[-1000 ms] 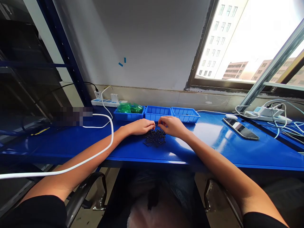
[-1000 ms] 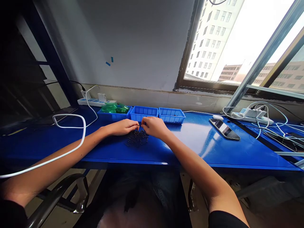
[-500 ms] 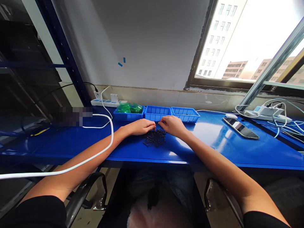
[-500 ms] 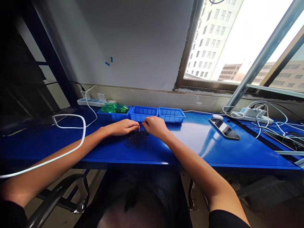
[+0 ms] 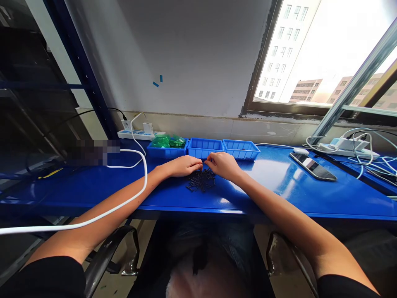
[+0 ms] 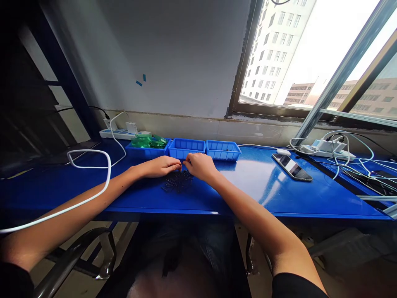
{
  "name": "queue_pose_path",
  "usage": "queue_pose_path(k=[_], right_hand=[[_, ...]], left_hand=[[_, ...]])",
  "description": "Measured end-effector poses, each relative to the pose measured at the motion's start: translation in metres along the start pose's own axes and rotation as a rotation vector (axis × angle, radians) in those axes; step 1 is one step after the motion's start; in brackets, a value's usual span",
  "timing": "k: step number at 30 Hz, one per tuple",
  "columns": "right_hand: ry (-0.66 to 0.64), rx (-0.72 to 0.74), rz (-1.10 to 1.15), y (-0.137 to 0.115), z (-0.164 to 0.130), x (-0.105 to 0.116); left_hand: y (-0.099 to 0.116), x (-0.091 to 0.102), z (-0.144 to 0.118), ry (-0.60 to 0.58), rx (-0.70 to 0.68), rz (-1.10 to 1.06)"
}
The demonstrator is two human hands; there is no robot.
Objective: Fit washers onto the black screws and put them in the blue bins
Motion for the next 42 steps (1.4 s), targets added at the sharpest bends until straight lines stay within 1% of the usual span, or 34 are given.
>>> queue_pose_path(k=[6,10,17,24,35,42], right_hand=[[-0.006,0.033,0.012,-0.0021,-0.0004,-0.0011],[0.014,0.065,0.025,-0.0039,-0.0014,-0.0001],[0.088,0.054,0.027,-0.0066,-0.0029,0.0009],[0.102,0.005,0.039,-0.0037,-0.0016,-0.0004],[0.063,-0.002,0.048,-0.0040,-0.0009,-0.0026],[0.004,0.057,0.061,-0.0070,-0.0007,-0.0029]], left_hand=[[-0.0014,-0.0003,-0.0001,0.012,-0.008,0.010],[-0.0023,-0.0012,0.0001,0.014,-0.012,0.006],[-0.0020,-0.0008,-0.0003,0.004,0.014,0.003],[-0.0026,-0.0015,0.0012,0.012,-0.011,0.015],[-0.0006,-0.0052,0.0018,0.013,-0.011,0.016],[0.0010,-0.0061,0.0009,0.038,0.015,0.046]])
Point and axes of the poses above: each hand's wrist, its own z-axis towards the middle knuckle, its own x-axis out of the back of the hand, y = z × x, the point moved 6 cm from there along z, towards the middle knuckle, and after that the axes turned 2 degrees about -z, right-handed, at the moved point
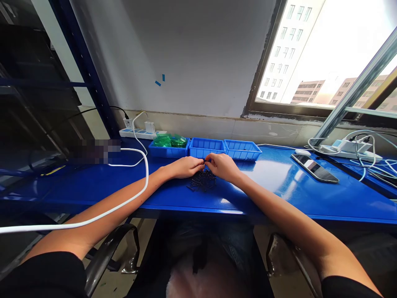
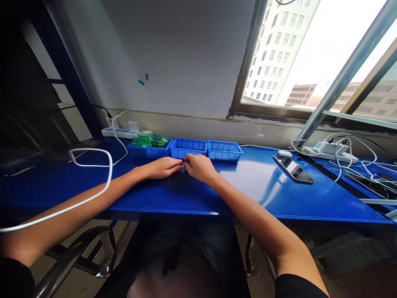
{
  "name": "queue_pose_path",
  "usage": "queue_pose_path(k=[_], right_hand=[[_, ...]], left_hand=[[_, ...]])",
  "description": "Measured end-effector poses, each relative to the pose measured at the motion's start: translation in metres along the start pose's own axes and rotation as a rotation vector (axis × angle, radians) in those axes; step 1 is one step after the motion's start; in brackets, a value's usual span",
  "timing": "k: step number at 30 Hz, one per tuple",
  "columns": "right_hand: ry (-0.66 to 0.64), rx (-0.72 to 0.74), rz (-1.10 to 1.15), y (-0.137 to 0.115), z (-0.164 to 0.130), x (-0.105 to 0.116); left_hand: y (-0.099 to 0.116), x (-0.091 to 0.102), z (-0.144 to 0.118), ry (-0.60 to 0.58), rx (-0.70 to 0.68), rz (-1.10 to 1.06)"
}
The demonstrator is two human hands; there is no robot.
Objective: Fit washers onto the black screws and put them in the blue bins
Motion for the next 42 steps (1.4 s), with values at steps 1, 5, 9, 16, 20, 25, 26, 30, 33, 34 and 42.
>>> queue_pose_path(k=[1,5,9,16,20,25,26,30,33,34,42], right_hand=[[-0.005,0.003,0.000,0.000,0.000,0.000],[-0.002,0.004,0.004,0.003,0.001,-0.001],[-0.014,0.023,0.009,0.006,0.002,-0.003],[0.047,0.080,0.036,0.006,0.002,0.003],[0.056,0.107,0.040,0.002,0.000,0.006],[0.036,0.089,0.029,0.000,-0.001,0.007],[0.038,0.084,0.025,0.000,-0.001,0.008],[0.049,0.075,0.020,0.001,-0.001,0.008],[0.052,0.085,0.022,0.001,-0.001,0.006],[0.053,0.086,0.021,0.001,-0.001,0.006],[0.068,-0.005,-0.029,0.005,-0.001,0.006]], left_hand=[[0.001,0.001,0.000,0.000,0.002,0.006],[0.003,0.002,-0.001,-0.008,0.006,0.019],[0.002,0.002,-0.001,-0.014,0.021,0.008],[-0.002,0.004,0.000,-0.052,0.056,-0.016],[-0.004,0.004,0.000,-0.058,0.064,-0.018],[-0.004,0.003,0.000,-0.061,0.064,-0.021],[-0.004,0.003,0.000,-0.061,0.063,-0.022],[-0.003,0.003,0.000,-0.067,0.052,-0.025],[-0.003,0.004,0.000,-0.068,0.048,-0.030],[-0.003,0.004,0.000,-0.066,0.048,-0.033],[-0.004,0.003,0.000,-0.074,0.048,-0.053]])
Point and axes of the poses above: each hand's wrist, its own z-axis towards the middle knuckle, its own x-axis out of the back of the hand, y = z × x, the point moved 6 cm from there along z, towards the middle knuckle, and after that the axes turned 2 degrees about -z, right-handed, at the moved point
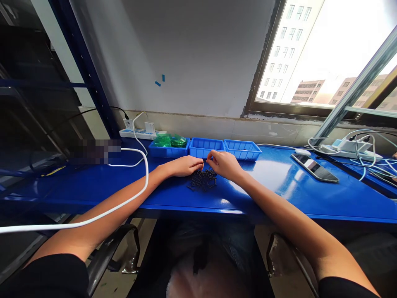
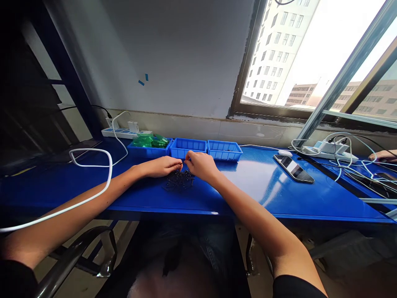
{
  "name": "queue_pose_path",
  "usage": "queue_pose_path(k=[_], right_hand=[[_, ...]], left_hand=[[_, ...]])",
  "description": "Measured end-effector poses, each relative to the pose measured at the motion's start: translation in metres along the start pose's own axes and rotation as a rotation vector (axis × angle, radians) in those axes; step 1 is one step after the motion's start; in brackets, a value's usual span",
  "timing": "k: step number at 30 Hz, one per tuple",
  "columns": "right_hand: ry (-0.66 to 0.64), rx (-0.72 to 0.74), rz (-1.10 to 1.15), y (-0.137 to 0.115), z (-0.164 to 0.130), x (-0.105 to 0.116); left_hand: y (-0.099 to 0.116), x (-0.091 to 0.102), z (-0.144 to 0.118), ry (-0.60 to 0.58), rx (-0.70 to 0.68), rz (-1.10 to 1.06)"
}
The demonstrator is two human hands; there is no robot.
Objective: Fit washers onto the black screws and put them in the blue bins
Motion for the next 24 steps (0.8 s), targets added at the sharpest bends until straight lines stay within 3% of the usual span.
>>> queue_pose_path(k=[24], right_hand=[[-0.095,0.044,-0.022,-0.005,0.001,-0.011]], left_hand=[[0.004,-0.001,-0.001,-0.007,-0.026,0.165]])
Point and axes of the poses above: each hand's wrist, its own z-axis towards the middle knuckle, its own x-axis out of the back of the hand, y = z × x, the point moved 6 cm from there along z, towards the middle knuckle, and after that the axes turned 2 degrees about -z, right-handed, at the moved point
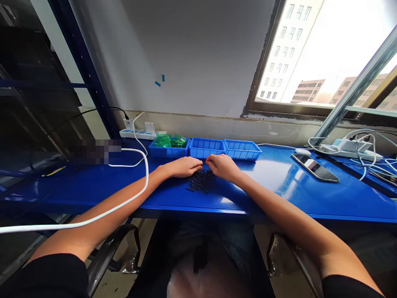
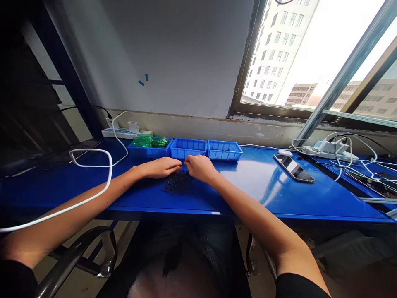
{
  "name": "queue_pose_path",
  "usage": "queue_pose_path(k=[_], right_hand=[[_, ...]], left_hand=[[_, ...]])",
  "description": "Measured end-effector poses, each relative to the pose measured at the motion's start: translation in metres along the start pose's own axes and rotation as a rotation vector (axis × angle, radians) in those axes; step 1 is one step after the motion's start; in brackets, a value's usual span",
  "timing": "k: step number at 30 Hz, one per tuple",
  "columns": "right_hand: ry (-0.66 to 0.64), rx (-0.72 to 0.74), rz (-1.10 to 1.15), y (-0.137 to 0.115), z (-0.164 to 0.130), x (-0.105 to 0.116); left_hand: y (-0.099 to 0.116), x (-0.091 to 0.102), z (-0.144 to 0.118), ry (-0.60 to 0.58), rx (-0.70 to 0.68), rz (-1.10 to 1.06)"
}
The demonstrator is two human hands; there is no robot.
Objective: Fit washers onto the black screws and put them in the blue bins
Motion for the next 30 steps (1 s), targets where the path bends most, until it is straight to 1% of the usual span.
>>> queue_pose_path(k=[6,13,20,25,30], right_hand=[[-0.004,-0.013,0.005,0.0009,-0.0005,0.0005],[0.060,-0.051,0.055,0.0064,0.0003,0.0028],[0.040,0.058,0.066,0.0023,-0.0011,0.0033],[0.038,0.047,0.052,0.0035,-0.0014,0.0051],[0.039,0.028,0.054,0.0039,-0.0014,0.0068]], left_hand=[[0.0011,-0.0003,-0.0005,-0.013,0.005,-0.003],[-0.0013,0.0000,0.0011,0.009,0.008,-0.022],[-0.0026,0.0001,0.0000,0.021,-0.009,-0.095],[-0.0031,0.0006,0.0001,0.034,-0.014,-0.145],[-0.0051,0.0007,-0.0001,0.045,0.016,-0.128]])
Point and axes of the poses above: each hand's wrist, its own z-axis towards the middle knuckle, its own x-axis out of the back of the hand, y = z × x, the point moved 6 cm from there along z, towards the middle knuckle, and after that the axes turned 2 degrees about -z, right-handed, at the moved point
